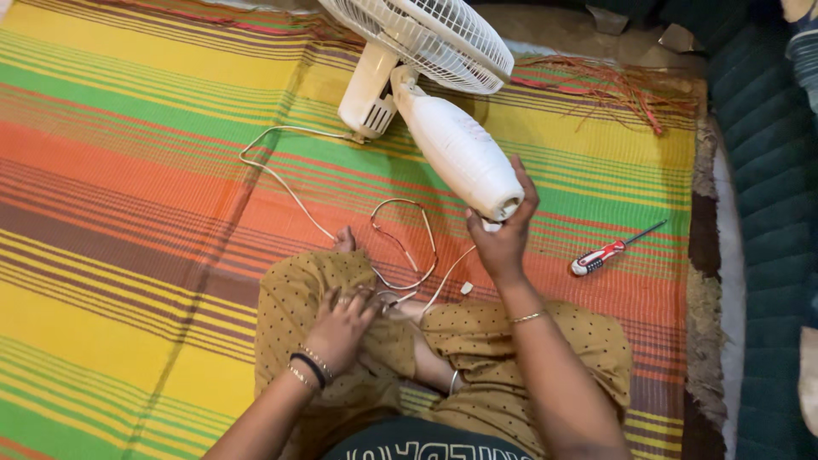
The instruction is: The person sits on a mat and repairs a white table fan. They use a screwdriver to remove screws from the fan's base, detach the power cord, and then reattach the cord to the base, securing it with screws.
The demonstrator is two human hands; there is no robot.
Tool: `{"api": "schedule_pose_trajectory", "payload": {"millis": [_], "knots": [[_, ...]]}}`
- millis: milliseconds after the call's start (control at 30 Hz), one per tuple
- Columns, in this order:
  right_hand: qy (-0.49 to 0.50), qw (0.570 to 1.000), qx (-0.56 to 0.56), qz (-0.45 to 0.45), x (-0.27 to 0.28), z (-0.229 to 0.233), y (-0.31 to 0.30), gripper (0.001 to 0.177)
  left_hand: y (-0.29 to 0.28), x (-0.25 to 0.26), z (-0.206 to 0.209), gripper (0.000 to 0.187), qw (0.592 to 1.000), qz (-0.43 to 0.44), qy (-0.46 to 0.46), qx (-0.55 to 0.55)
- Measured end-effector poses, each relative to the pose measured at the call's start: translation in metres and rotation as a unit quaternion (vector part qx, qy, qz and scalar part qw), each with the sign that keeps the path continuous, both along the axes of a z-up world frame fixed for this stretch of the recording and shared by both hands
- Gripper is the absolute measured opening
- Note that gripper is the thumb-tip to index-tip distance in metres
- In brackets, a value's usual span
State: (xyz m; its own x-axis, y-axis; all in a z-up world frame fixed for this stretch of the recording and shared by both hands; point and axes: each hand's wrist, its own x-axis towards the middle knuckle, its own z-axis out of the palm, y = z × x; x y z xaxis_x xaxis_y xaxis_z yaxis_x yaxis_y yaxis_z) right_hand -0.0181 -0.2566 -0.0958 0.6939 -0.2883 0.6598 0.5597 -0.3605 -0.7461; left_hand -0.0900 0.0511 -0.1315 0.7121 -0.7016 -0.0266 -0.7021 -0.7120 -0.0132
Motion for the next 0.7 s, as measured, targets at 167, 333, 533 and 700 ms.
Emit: {"api": "schedule_pose_trajectory", "payload": {"millis": [167,333,533,700], "knots": [[-0.003,0.997,0.08,0.019,-0.006,0.005,0.019,0.089,0.007,0.023,0.001,0.037,0.994,0.006,0.075,-0.074],[-0.005,0.993,0.118,0.005,-0.018,0.047,0.027,0.085,-0.024,0.023,-0.007,0.025,0.975,-0.022,0.043,-0.216],[-0.018,0.996,0.082,0.011,-0.054,0.13,0.046,0.079,-0.062,-0.007,0.009,0.024,0.932,-0.087,-0.003,-0.352],[0.052,0.998,-0.037,-0.03,-0.092,0.2,0.053,0.078,-0.082,-0.008,0.0,0.024,0.919,-0.069,0.029,-0.387]]}}
